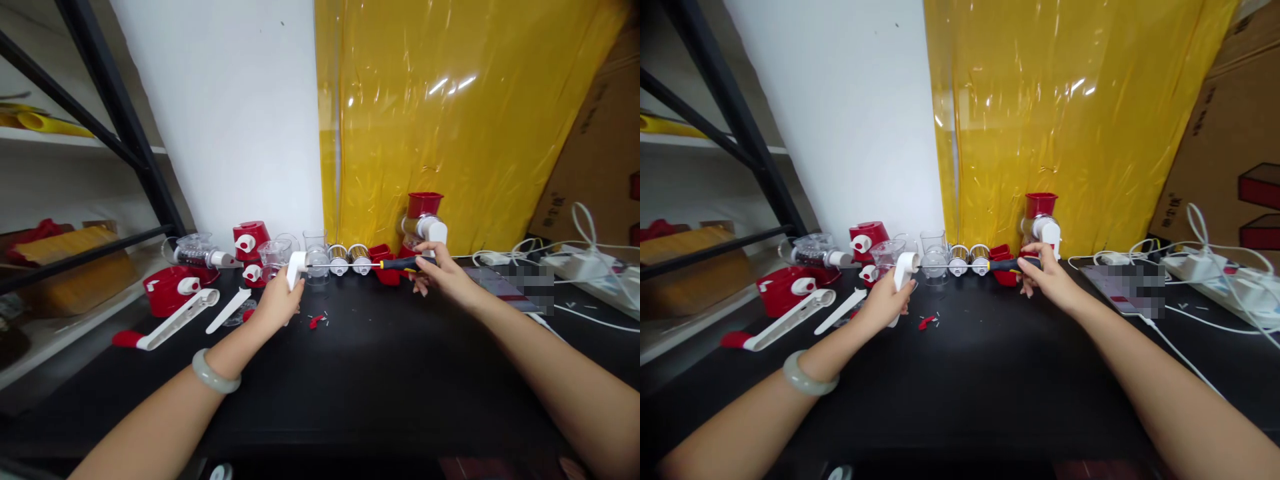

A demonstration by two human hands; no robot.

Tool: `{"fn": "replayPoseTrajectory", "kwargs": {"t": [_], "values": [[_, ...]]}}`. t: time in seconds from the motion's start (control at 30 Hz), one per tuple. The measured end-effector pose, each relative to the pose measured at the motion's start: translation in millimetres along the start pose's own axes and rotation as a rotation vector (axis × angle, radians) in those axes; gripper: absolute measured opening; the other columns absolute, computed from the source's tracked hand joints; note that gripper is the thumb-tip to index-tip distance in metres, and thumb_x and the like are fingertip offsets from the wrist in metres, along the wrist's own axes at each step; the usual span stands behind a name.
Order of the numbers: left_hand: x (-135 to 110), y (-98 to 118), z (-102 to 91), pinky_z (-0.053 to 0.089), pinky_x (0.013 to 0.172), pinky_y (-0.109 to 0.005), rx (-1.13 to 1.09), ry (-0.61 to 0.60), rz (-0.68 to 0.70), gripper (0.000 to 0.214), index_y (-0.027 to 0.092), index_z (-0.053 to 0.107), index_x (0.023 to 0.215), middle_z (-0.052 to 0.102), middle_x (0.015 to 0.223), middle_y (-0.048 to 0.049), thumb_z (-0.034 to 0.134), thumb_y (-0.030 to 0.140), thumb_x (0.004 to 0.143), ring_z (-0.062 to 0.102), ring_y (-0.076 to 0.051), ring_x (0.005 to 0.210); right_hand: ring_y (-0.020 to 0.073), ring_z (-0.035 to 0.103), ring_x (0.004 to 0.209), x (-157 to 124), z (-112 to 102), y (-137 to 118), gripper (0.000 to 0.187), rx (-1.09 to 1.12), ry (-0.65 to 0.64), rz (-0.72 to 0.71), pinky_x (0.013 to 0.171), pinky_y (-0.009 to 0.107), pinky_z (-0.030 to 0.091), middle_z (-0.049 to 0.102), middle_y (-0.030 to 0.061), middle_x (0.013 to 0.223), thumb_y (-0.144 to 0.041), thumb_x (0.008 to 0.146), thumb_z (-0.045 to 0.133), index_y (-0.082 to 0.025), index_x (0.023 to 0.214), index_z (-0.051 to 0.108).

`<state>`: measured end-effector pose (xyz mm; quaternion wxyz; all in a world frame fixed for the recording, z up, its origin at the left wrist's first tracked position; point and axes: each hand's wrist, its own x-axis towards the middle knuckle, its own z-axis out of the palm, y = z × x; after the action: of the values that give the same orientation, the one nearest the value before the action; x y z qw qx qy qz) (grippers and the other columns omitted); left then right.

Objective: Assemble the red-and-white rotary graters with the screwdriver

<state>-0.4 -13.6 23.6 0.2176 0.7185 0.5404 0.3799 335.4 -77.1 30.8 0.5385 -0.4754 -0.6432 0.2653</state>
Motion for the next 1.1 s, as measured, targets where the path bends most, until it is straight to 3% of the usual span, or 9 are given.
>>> {"fn": "replayPoseTrajectory", "kwargs": {"t": [0.13, 0.33, 0.4, 0.5, 0.6, 0.77, 0.9, 1.0, 1.1], "values": [[2.9, 0.1, -3.9, 0.049, 0.044, -0.026, 0.0, 0.021, -0.004, 0.022, 0.018, 0.048, 0.104, 0.057, 0.059, 0.0025, 0.051, 0.031, 0.086, 0.062, -0.018, 0.045, 0.0125, 0.061, 0.057, -1.2, -2.5, -2.0, 0.051, -0.011, -0.055, -0.066, 0.06, 0.028, 0.052, 0.061, -0.0041, 0.071, -0.054, 0.077, 0.068, -0.023, 0.106, 0.04], [0.3, 1.9, -5.8, 0.047, 0.042, -0.024, 0.023, 0.036, 0.045, 0.02, 0.018, 0.048, 0.1, 0.057, 0.056, 0.0034, 0.052, 0.032, 0.086, 0.062, -0.018, 0.045, 0.008, 0.043, 0.034, -3.9, -2.0, -0.7, 0.039, -0.136, -0.056, 0.065, 0.039, 0.021, 0.034, 0.048, -0.0062, 0.044, -0.058, 0.087, 0.053, -0.02, 0.079, 0.047], [0.0, 2.9, -6.8, 0.046, 0.042, -0.023, 0.017, 0.047, 0.052, 0.021, 0.018, 0.049, 0.102, 0.056, 0.056, 0.0036, 0.053, 0.031, 0.086, 0.062, -0.017, 0.044, 0.0084, 0.039, 0.03, -3.7, 2.0, 2.5, 0.04, -0.102, -0.022, 0.085, 0.035, 0.02, 0.03, 0.045, -0.0078, 0.042, -0.06, 0.089, 0.048, -0.021, 0.082, 0.044], [0.6, 3.5, -7.1, 0.047, 0.042, -0.023, -0.017, 0.043, 0.036, 0.023, 0.018, 0.049, 0.104, 0.056, 0.057, 0.0037, 0.054, 0.031, 0.085, 0.06, -0.016, 0.043, 0.011, 0.046, 0.036, -2.7, 5.2, 4.2, 0.044, 0.012, 0.019, 0.019, 0.04, 0.024, 0.042, 0.051, -0.0106, 0.054, -0.061, 0.085, 0.052, -0.027, 0.106, 0.035], [0.4, 2.8, -4.1, 0.048, 0.041, -0.024, -0.056, 0.003, 0.004, 0.022, 0.018, 0.05, 0.103, 0.056, 0.058, 0.0034, 0.054, 0.03, 0.085, 0.058, -0.015, 0.042, 0.0127, 0.057, 0.05, -2.7, 0.7, -0.9, 0.056, 0.062, 0.011, -0.086, 0.055, 0.03, 0.052, 0.059, -0.0072, 0.072, -0.053, 0.077, 0.068, -0.029, 0.113, 0.033], [-3.7, 1.8, 1.9, 0.049, 0.042, -0.025, -0.068, -0.02, 0.011, 0.027, 0.018, 0.05, 0.11, 0.055, 0.06, 0.0031, 0.052, 0.03, 0.086, 0.059, -0.016, 0.045, 0.0139, 0.06, 0.055, -5.3, -8.5, -11.5, 0.038, -0.246, 0.078, -0.111, 0.061, 0.028, 0.049, 0.062, -0.0009, 0.062, -0.057, 0.084, 0.058, -0.021, 0.091, 0.051], [-6.0, 0.3, 3.1, 0.048, 0.045, -0.024, 0.022, -0.007, 0.07, 0.023, 0.018, 0.05, 0.105, 0.056, 0.062, 0.0019, 0.052, 0.031, 0.087, 0.059, -0.015, 0.047, 0.0117, 0.049, 0.036, -5.1, -7.3, -12.9, 0.048, -0.394, 0.04, 0.096, 0.048, 0.026, 0.043, 0.047, -0.0042, 0.038, -0.067, 0.086, 0.046, -0.021, 0.071, 0.047], [-5.2, -1.4, 3.7, 0.047, 0.044, -0.023, 0.028, -0.026, 0.069, 0.021, 0.019, 0.05, 0.103, 0.056, 0.062, 0.0023, 0.052, 0.031, 0.087, 0.059, -0.015, 0.046, 0.0134, 0.051, 0.037, -3.3, -5.7, -12.6, 0.047, -0.189, 0.028, 0.104, 0.049, 0.028, 0.046, 0.049, -0.006, 0.042, -0.068, 0.085, 0.046, -0.021, 0.087, 0.047], [-3.2, -1.2, 4.1, 0.048, 0.043, -0.024, -0.043, -0.049, 0.001, 0.024, 0.018, 0.049, 0.107, 0.055, 0.062, 0.0031, 0.052, 0.03, 0.086, 0.058, -0.015, 0.045, 0.0166, 0.063, 0.056, -2.8, -7.2, -14.2, 0.054, -0.019, -0.024, -0.017, 0.06, 0.032, 0.053, 0.063, -0.0046, 0.067, -0.06, 0.078, 0.063, -0.025, 0.111, 0.037]]}}
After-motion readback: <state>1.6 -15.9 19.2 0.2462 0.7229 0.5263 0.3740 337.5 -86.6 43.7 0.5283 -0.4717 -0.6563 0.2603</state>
